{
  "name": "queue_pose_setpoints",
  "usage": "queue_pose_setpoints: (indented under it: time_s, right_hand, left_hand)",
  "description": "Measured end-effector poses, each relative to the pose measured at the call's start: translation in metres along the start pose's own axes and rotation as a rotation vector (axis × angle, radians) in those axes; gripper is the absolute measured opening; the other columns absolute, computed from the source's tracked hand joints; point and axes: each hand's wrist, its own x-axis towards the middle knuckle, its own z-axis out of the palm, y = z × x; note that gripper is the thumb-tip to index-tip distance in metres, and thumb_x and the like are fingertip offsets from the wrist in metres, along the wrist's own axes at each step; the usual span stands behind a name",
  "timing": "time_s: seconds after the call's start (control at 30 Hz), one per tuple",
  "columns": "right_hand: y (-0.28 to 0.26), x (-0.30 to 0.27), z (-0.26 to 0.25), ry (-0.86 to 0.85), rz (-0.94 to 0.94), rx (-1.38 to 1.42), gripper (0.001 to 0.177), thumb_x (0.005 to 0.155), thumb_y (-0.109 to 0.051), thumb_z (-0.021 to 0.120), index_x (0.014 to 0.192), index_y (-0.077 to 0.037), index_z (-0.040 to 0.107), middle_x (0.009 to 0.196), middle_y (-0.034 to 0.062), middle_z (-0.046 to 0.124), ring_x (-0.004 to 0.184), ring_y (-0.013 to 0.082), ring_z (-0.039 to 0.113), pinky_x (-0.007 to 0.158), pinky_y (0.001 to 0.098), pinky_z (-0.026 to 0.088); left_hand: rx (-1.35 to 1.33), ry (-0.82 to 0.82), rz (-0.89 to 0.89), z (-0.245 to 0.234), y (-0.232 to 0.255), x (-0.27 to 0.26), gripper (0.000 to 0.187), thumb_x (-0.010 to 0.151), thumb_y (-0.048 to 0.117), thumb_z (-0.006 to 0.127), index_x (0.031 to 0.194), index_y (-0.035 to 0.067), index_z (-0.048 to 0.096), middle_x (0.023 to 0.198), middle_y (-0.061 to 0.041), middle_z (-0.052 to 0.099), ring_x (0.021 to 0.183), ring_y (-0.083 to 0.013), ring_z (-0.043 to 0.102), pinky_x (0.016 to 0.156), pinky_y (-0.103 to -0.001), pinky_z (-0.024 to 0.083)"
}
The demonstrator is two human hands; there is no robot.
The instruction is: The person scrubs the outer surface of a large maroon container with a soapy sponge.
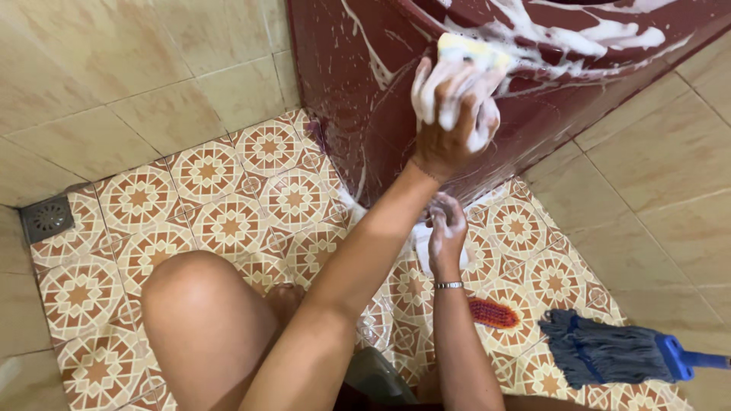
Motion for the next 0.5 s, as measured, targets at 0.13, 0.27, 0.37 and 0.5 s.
queue_pose_setpoints:
  time_s: [0.13, 0.27, 0.37, 0.5]
  right_hand:
    - [0.006, -0.001, -0.004, 0.006, 0.031, -0.03, 0.027, 0.1, -0.003, 0.052, 0.126, 0.002, 0.061, 0.106, 0.007, 0.068, 0.09, 0.0116, 0.062, 0.074, 0.0248, 0.051]
    - [0.014, 0.003, -0.008, 0.028, 0.067, 0.003, 0.029, 0.1, -0.004, 0.054, 0.127, 0.0, 0.061, 0.11, 0.0076, 0.069, 0.093, 0.0115, 0.063, 0.075, 0.0247, 0.051]
    - [0.017, 0.008, -0.008, 0.026, 0.058, 0.019, 0.029, 0.1, -0.004, 0.055, 0.128, -0.001, 0.06, 0.112, 0.0068, 0.069, 0.095, 0.0116, 0.064, 0.075, 0.025, 0.052]
    - [0.018, 0.005, -0.009, 0.016, 0.096, 0.075, 0.03, 0.098, -0.004, 0.053, 0.128, -0.003, 0.06, 0.113, 0.0058, 0.07, 0.09, 0.0123, 0.065, 0.072, 0.024, 0.051]
  left_hand:
    - [0.141, -0.242, -0.207, 0.009, -0.005, -0.016, 0.066, 0.104, 0.03, 0.055, 0.16, 0.009, 0.028, 0.162, -0.022, 0.034, 0.158, -0.0427, 0.024, 0.134, -0.06, 0.024]
    - [0.245, -0.145, -0.261, 0.019, -0.015, -0.052, 0.065, 0.107, 0.034, 0.05, 0.162, 0.01, 0.026, 0.168, -0.017, 0.025, 0.159, -0.04, 0.022, 0.135, -0.056, 0.021]
    - [0.19, -0.066, -0.423, 0.004, -0.017, -0.08, 0.064, 0.107, 0.031, 0.041, 0.164, 0.008, 0.023, 0.171, -0.016, 0.024, 0.16, -0.039, 0.023, 0.134, -0.052, 0.021]
    - [0.226, -0.051, -0.729, -0.023, -0.02, -0.091, 0.061, 0.111, 0.017, 0.038, 0.166, 0.002, 0.018, 0.173, -0.021, 0.023, 0.162, -0.0423, 0.023, 0.137, -0.05, 0.019]
